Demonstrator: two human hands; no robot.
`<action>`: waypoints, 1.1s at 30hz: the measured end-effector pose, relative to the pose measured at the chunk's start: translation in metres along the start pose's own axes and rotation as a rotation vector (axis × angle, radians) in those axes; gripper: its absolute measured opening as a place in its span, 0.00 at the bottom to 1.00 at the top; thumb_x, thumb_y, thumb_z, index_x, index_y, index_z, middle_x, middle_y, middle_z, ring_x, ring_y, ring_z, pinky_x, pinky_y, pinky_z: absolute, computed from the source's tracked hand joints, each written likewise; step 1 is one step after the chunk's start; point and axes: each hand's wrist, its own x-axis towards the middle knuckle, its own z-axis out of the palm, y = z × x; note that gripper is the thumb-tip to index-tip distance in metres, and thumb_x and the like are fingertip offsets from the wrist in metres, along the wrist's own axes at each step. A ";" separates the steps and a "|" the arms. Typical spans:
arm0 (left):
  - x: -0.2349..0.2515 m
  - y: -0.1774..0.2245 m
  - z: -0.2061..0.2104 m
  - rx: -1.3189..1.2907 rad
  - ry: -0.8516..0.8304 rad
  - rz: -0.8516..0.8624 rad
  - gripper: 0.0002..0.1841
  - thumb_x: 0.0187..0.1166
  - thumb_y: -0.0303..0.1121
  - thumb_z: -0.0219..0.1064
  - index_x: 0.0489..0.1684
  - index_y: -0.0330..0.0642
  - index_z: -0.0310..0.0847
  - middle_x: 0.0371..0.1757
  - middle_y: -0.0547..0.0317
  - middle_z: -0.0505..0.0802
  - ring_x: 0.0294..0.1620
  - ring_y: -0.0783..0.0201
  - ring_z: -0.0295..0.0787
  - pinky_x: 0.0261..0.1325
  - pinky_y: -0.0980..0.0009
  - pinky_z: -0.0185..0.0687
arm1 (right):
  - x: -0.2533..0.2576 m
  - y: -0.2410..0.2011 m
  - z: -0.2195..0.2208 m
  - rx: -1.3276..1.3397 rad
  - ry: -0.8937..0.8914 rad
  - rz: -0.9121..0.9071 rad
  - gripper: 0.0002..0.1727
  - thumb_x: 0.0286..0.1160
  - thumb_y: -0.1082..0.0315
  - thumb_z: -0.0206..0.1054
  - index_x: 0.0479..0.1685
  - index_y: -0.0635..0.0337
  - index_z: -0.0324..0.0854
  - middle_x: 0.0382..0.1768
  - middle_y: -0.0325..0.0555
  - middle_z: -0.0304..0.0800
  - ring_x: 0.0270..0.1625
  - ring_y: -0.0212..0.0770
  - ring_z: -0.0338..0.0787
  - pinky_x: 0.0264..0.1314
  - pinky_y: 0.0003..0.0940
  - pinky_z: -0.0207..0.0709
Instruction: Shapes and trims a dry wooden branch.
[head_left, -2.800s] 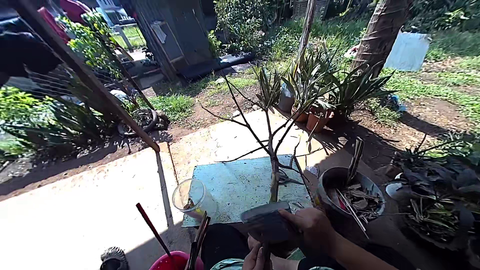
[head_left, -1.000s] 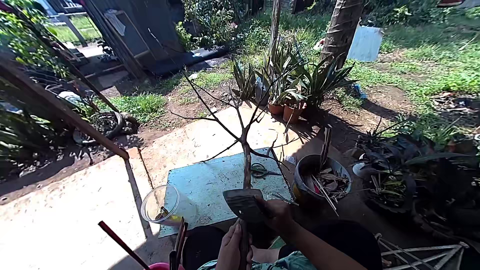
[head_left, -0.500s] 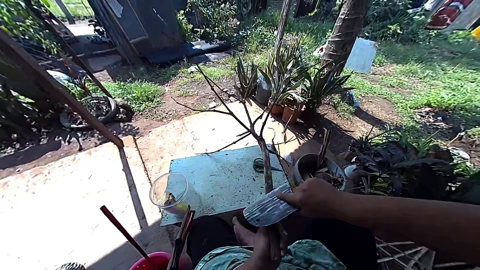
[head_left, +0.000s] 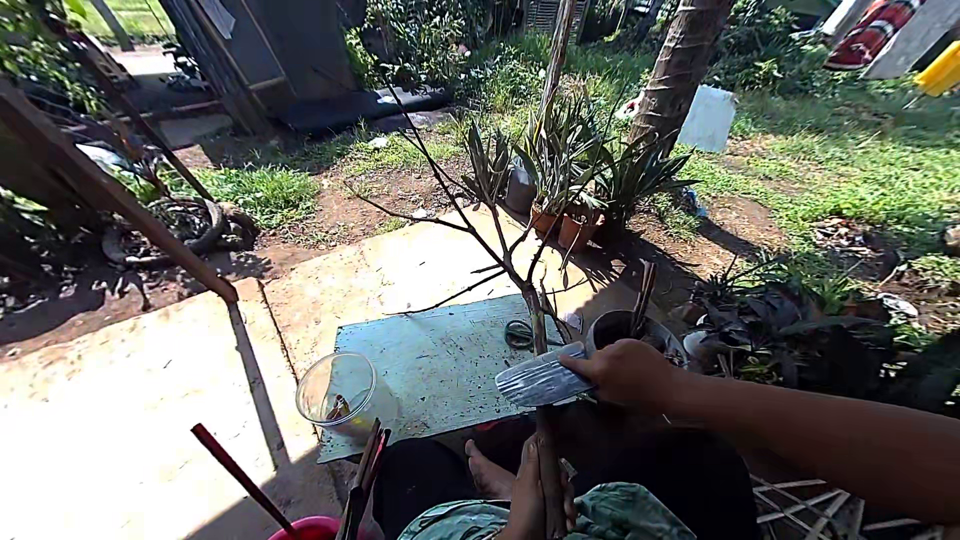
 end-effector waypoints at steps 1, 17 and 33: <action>0.000 0.001 -0.002 0.005 -0.001 0.000 0.30 0.94 0.56 0.24 0.54 0.45 0.69 0.18 0.59 0.80 0.10 0.67 0.77 0.12 0.75 0.77 | 0.012 0.017 -0.001 0.018 0.024 0.091 0.32 0.80 0.60 0.64 0.87 0.44 0.70 0.39 0.61 0.92 0.44 0.65 0.93 0.45 0.63 0.82; -0.012 0.047 -0.008 0.003 0.229 0.204 0.25 0.94 0.36 0.34 0.39 0.41 0.81 0.28 0.57 0.91 0.26 0.70 0.87 0.33 0.75 0.84 | -0.010 -0.055 0.103 0.324 0.697 -0.165 0.32 0.60 0.61 0.72 0.73 0.47 0.86 0.16 0.45 0.85 0.18 0.48 0.87 0.20 0.47 0.79; 0.011 0.127 0.019 0.167 0.160 0.092 0.27 0.97 0.42 0.25 0.55 0.38 0.72 0.26 0.63 0.84 0.23 0.75 0.84 0.31 0.83 0.83 | -0.014 -0.099 0.119 0.648 0.986 -0.270 0.26 0.72 0.56 0.67 0.70 0.50 0.88 0.15 0.40 0.81 0.18 0.39 0.81 0.21 0.35 0.73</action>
